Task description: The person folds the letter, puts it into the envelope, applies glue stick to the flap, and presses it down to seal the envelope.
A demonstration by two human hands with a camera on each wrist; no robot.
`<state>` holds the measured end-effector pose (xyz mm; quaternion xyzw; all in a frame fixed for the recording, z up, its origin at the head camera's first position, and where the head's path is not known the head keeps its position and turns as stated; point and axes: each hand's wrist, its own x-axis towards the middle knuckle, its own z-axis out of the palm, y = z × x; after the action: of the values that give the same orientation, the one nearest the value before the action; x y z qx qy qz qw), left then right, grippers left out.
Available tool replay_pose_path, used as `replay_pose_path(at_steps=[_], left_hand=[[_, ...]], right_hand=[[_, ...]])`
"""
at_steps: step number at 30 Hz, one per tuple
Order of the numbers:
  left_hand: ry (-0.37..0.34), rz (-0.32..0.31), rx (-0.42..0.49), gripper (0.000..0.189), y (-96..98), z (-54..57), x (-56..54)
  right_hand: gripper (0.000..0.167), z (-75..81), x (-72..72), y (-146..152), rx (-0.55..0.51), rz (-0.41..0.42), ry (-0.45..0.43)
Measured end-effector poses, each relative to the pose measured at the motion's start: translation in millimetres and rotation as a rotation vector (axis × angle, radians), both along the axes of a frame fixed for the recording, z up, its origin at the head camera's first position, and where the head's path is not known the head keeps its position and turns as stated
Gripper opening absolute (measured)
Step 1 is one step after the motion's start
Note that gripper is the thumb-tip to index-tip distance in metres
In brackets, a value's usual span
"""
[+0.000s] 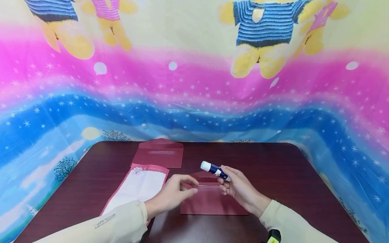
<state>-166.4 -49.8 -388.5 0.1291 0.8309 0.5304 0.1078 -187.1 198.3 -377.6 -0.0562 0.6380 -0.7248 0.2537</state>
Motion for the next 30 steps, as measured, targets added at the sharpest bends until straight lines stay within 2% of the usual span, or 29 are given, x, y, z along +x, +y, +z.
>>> replay_pose_path(at_steps=[5,8,11,14,17,22,27,30], left_hand=[[0.197,-0.106,-0.382,0.028,-7.1,-3.6,2.4],[0.315,-0.164,-0.558,0.033,-6.3,-8.0,4.1],[0.427,-0.197,-0.689,0.035,-5.5,-13.1,4.5],[0.513,-0.213,-0.779,0.036,-5.9,-19.0,4.3],[0.57,-0.239,-0.852,0.037,-6.6,-24.7,4.1],[0.689,-0.279,-0.954,0.026,-6.7,-32.8,4.2],[0.811,-0.282,-1.019,0.012,-4.4,-40.3,4.3],[0.848,-0.279,-1.042,0.011,-3.4,-44.3,4.2]], right_hand=[[0.058,-3.3,-1.8,7,0.084,-0.038,-0.006],[0.057,-6.5,-3.4,7,0.107,-0.058,-0.002],[0.053,-9.3,-5.5,7,0.127,-0.066,0.016],[0.049,-11.2,-7.5,7,0.147,-0.067,0.037],[0.049,-12.9,-9.3,7,0.167,-0.075,0.05],[0.047,-17.6,-11.4,5,0.217,-0.127,0.08],[0.041,-23.2,-13.0,2,0.288,-0.186,0.167],[0.041,-24.0,-14.1,-2,0.339,-0.214,0.222]])
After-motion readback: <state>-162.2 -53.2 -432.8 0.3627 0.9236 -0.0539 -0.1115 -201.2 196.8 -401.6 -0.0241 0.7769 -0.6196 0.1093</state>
